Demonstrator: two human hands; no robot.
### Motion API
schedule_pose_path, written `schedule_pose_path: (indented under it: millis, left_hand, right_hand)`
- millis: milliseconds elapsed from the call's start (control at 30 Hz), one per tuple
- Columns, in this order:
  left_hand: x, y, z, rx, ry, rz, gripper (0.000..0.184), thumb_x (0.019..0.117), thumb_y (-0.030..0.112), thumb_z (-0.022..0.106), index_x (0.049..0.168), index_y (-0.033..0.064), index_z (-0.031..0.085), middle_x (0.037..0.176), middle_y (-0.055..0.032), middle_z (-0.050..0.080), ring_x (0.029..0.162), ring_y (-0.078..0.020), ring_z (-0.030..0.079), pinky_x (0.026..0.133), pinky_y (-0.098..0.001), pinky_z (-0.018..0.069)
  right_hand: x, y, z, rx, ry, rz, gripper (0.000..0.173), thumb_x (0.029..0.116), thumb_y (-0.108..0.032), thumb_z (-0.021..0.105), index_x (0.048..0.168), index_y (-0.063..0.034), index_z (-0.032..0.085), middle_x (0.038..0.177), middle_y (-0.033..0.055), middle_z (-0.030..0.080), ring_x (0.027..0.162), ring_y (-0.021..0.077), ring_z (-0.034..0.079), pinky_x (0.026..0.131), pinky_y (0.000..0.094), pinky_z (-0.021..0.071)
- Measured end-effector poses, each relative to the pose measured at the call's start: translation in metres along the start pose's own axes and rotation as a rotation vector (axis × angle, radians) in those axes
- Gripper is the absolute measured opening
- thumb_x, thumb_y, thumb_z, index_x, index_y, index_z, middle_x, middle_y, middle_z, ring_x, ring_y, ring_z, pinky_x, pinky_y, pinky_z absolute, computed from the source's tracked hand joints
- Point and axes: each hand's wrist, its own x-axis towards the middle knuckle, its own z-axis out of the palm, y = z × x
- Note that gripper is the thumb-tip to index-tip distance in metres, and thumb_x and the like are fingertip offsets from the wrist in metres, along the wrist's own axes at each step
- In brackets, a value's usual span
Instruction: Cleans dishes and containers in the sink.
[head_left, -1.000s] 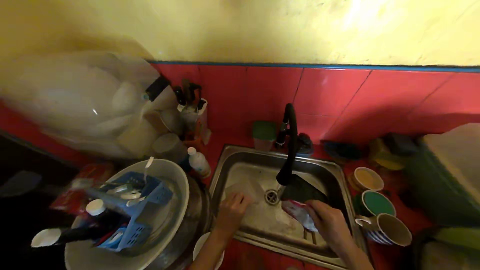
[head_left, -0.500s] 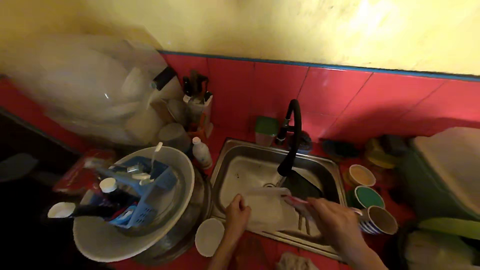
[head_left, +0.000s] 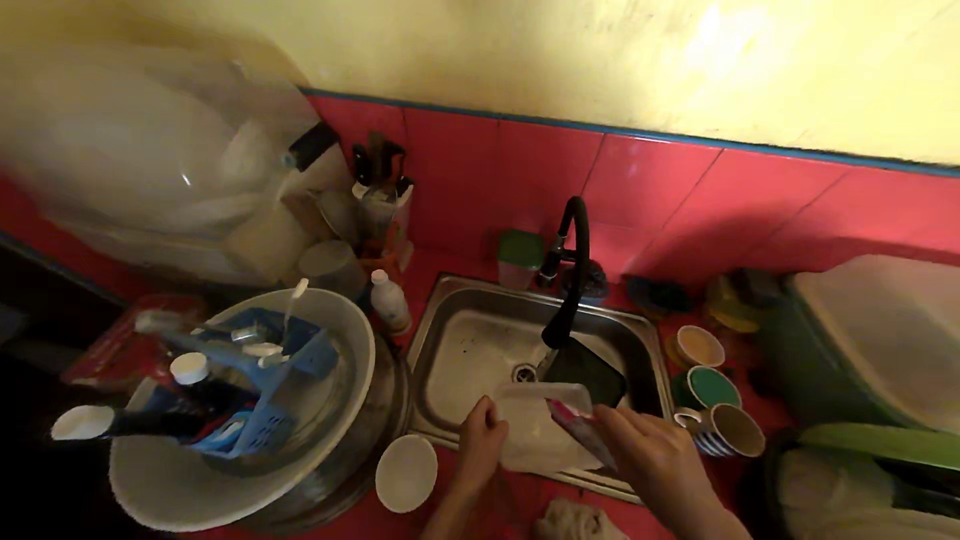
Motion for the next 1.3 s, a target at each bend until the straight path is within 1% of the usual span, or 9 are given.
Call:
schedule_pose_path:
  millis: [200, 400, 600, 767, 967, 1033, 1133, 1200, 1300]
  left_hand:
    - [-0.001, 0.003, 0.006, 0.018, -0.038, -0.024, 0.015, 0.0942, 0.007, 0.059, 0.104, -0.0053, 0.059, 0.09, -0.0148, 0.058, 0.081, -0.0236, 0.058, 0.075, -0.0417, 0.0518]
    - [0.001, 0.0, -0.001, 0.005, -0.01, -0.071, 0.016, 0.0931, 0.007, 0.06, 0.104, -0.0047, 0.059, 0.091, -0.0149, 0.058, 0.083, -0.0252, 0.059, 0.075, -0.0436, 0.0518]
    - [0.007, 0.001, -0.012, -0.012, 0.023, -0.08, 0.014, 0.0933, 0.007, 0.059, 0.102, -0.0033, 0.058, 0.088, -0.0128, 0.056, 0.077, -0.0221, 0.056, 0.069, -0.04, 0.0504]
    - [0.015, 0.0, -0.013, -0.051, 0.043, -0.114, 0.014, 0.0939, 0.005, 0.061, 0.104, -0.0045, 0.058, 0.089, -0.0143, 0.056, 0.078, -0.0232, 0.057, 0.07, -0.0411, 0.0507]
    - [0.04, -0.009, -0.006, -0.178, 0.168, -0.177, 0.016, 0.0943, 0.004, 0.061, 0.105, -0.006, 0.057, 0.094, -0.0178, 0.057, 0.081, -0.0263, 0.057, 0.07, -0.0434, 0.0515]
    - [0.05, -0.012, 0.005, -0.214, 0.188, -0.203, 0.018, 0.0955, 0.003, 0.061, 0.108, -0.0081, 0.057, 0.095, -0.0207, 0.057, 0.081, -0.0289, 0.058, 0.071, -0.0461, 0.0519]
    - [0.061, -0.01, 0.031, -0.181, 0.127, -0.216, 0.018, 0.0968, 0.005, 0.061, 0.108, -0.0074, 0.057, 0.091, -0.0189, 0.058, 0.076, -0.0266, 0.059, 0.068, -0.0435, 0.0528]
    - [0.074, -0.011, 0.042, -0.161, 0.118, -0.231, 0.019, 0.0975, 0.006, 0.06, 0.11, -0.0081, 0.057, 0.093, -0.0211, 0.059, 0.078, -0.0296, 0.059, 0.07, -0.0471, 0.0526]
    - [0.089, -0.003, 0.04, -0.17, 0.226, -0.267, 0.022, 0.0993, 0.006, 0.059, 0.114, -0.0104, 0.055, 0.099, -0.0263, 0.06, 0.085, -0.0356, 0.063, 0.076, -0.0519, 0.055]
  right_hand:
    - [-0.018, -0.001, 0.015, 0.052, 0.027, 0.009, 0.023, 0.1015, -0.023, 0.056, 0.088, -0.0087, 0.067, 0.064, 0.0043, 0.063, 0.05, 0.0176, 0.061, 0.045, 0.0313, 0.0506]
    - [-0.023, 0.006, -0.01, 0.034, 0.146, 0.152, 0.028, 0.1047, -0.026, 0.052, 0.092, -0.007, 0.069, 0.068, 0.007, 0.066, 0.059, 0.0162, 0.064, 0.054, 0.0269, 0.0527]
    - [-0.059, 0.024, 0.009, 0.096, 0.016, 0.16, 0.027, 0.1032, -0.024, 0.053, 0.091, -0.0075, 0.07, 0.071, 0.0066, 0.068, 0.059, 0.0163, 0.066, 0.053, 0.0287, 0.0545]
    - [-0.04, 0.022, -0.004, 0.123, 0.286, 0.333, 0.029, 0.1023, -0.019, 0.051, 0.088, 0.0, 0.068, 0.069, 0.0105, 0.066, 0.061, 0.0097, 0.064, 0.059, 0.0195, 0.0528]
    - [-0.015, 0.06, 0.016, 0.053, 0.65, 0.658, 0.051, 0.1102, -0.025, 0.039, 0.09, 0.0165, 0.061, 0.07, 0.0118, 0.061, 0.066, -0.0032, 0.061, 0.065, 0.0121, 0.0507]
    - [-0.003, 0.086, 0.033, 0.032, 0.642, 0.724, 0.042, 0.1082, -0.017, 0.04, 0.098, 0.0173, 0.062, 0.076, 0.0176, 0.064, 0.069, 0.0078, 0.064, 0.067, 0.0208, 0.0535]
    - [0.019, 0.141, 0.072, -0.009, 0.529, 0.782, 0.03, 0.1049, -0.005, 0.047, 0.112, 0.0174, 0.065, 0.094, 0.0326, 0.07, 0.083, 0.0404, 0.072, 0.077, 0.0508, 0.0579]
    - [0.038, 0.182, 0.102, 0.003, 0.39, 0.905, 0.032, 0.1076, -0.012, 0.046, 0.118, 0.0115, 0.064, 0.094, 0.0326, 0.069, 0.084, 0.049, 0.07, 0.077, 0.0639, 0.0536]
    - [0.066, 0.233, 0.134, 0.063, 0.137, 1.021, 0.036, 0.1092, -0.016, 0.043, 0.134, 0.0037, 0.059, 0.105, 0.0332, 0.069, 0.096, 0.053, 0.068, 0.085, 0.0678, 0.0512]
